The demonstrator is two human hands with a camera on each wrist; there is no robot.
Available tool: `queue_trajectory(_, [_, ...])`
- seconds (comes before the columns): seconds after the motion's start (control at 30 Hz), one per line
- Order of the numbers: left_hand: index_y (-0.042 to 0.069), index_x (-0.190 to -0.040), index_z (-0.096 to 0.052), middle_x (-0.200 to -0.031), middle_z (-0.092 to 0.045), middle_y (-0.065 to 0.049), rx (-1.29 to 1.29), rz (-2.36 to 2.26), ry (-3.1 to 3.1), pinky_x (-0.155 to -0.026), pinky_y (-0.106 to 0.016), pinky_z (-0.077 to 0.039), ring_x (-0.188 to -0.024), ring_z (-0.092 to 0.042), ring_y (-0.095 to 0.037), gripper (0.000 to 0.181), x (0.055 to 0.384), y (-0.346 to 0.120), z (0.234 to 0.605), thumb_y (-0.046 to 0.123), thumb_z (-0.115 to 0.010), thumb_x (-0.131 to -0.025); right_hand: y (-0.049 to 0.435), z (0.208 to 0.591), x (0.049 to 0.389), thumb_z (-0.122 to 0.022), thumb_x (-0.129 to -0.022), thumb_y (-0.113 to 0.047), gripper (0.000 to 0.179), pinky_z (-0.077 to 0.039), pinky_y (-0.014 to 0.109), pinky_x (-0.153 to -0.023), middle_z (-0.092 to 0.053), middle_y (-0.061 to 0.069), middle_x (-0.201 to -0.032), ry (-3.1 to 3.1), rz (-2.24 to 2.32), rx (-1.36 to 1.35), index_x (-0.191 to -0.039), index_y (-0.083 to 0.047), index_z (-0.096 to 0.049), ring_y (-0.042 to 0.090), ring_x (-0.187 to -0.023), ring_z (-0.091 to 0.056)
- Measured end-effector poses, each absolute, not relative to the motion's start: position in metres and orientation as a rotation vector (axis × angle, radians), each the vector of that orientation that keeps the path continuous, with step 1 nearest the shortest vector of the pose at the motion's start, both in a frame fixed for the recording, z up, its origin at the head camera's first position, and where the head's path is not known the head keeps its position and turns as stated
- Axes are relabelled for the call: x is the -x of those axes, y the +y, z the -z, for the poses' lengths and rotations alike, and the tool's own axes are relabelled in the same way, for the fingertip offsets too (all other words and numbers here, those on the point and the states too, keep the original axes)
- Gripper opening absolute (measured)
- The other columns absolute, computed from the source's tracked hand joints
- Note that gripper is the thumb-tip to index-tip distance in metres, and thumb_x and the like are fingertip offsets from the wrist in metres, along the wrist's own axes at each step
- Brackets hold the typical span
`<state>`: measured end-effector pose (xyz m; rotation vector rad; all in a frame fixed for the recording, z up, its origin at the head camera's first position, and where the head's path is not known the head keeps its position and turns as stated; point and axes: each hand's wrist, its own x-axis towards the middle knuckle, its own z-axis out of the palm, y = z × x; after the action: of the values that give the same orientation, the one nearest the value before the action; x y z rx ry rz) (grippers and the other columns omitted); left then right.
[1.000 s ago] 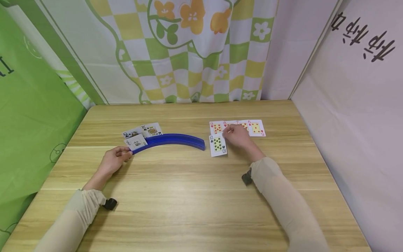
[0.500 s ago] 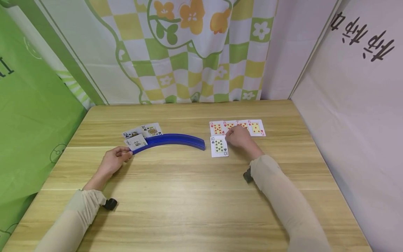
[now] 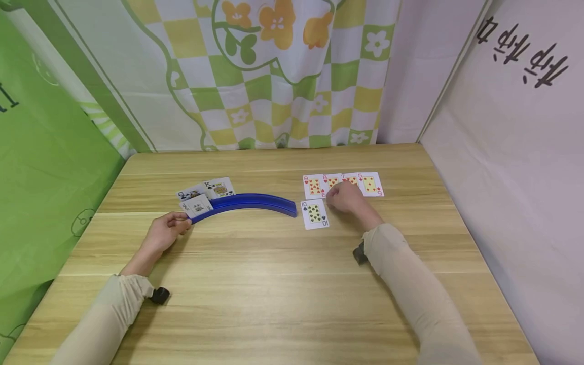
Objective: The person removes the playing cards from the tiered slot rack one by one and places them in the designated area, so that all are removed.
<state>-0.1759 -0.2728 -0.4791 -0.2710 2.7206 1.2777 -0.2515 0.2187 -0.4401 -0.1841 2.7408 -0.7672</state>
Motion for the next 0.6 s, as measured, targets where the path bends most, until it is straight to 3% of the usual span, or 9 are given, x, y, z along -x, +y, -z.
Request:
queue_trajectory(0.17, [0.002,-0.127,-0.061,-0.099,-0.072,-0.01,0.271,-1.264,2.726,-0.056,-0.022,-0.046,-0.071,-0.06,-0.007,0.038,0.1756,-0.2726,0.4782,0.026,-0.063,-0.097,0.2159,0.4392,0.2524,-0.053,-0.098,-0.026,0.028,-0.045,0.03,-0.073,-0.072,0.01,-0.092,2.765,0.782,0.226,-0.108,-0.007,-0.071,0.021,-0.082,-0.062])
queue_trajectory(0.47, [0.002,-0.127,-0.061,-0.102,-0.072,-0.012,0.266,-1.254,2.728,-0.057,-0.023,-0.046,-0.073,-0.061,-0.008,0.039,0.1752,-0.2722,0.4779,0.027,-0.063,-0.098,0.2125,0.4374,0.2535,-0.054,-0.099,-0.027,0.029,-0.046,0.048,-0.099,-0.07,0.017,-0.12,2.764,0.916,0.243,-0.114,-0.008,-0.07,0.032,-0.111,-0.061])
queue_trajectory(0.6, [0.002,-0.127,-0.062,-0.101,-0.072,-0.011,0.267,-1.257,2.729,-0.057,-0.023,-0.047,-0.072,-0.061,-0.008,0.038,0.1751,-0.2722,0.4777,0.027,-0.063,-0.098,0.2091,0.4364,0.2538,-0.054,-0.099,-0.026,0.027,-0.047,0.043,-0.096,-0.071,0.014,-0.116,2.766,0.953,0.232,-0.112,-0.009,-0.071,0.029,-0.106,-0.063])
